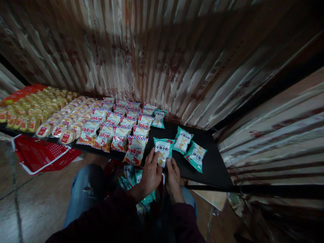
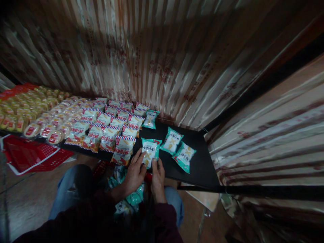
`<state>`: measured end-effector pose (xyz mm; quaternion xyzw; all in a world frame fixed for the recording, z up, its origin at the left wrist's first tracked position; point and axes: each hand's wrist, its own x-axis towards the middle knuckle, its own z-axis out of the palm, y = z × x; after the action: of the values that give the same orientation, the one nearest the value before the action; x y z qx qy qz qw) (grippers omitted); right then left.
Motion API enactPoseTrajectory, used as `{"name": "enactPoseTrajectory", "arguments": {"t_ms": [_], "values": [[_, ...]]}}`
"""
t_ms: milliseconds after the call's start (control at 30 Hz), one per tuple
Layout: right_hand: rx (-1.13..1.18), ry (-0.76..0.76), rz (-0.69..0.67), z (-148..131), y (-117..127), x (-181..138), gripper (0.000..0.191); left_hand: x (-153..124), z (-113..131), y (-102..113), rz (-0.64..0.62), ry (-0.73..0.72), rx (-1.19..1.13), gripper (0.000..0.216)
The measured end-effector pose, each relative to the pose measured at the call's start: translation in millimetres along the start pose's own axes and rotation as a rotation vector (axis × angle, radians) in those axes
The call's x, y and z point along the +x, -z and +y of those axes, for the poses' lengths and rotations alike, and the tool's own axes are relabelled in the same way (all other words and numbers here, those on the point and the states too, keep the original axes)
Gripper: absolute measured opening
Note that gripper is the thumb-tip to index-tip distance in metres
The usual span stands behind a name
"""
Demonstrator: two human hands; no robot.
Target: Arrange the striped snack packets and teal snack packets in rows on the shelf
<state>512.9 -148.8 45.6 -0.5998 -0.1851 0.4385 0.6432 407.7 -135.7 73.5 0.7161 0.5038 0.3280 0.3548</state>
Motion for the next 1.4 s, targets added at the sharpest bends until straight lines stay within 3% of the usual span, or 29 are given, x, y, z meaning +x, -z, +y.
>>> {"name": "enactPoseTrajectory", "arguments": {"t_ms": [500,1400], "values": [[-0.164,0.118,0.032,3.4,-14.8,54.4,0.068,42.8,7.3,-7.0,-0.014,0.101,0.079,0.055],[-0.257,0.299,0.007,0.2,-51.8,145.5,0.05,116.9,1.9,-25.6,0.045,0.142,0.055,0.049]]}}
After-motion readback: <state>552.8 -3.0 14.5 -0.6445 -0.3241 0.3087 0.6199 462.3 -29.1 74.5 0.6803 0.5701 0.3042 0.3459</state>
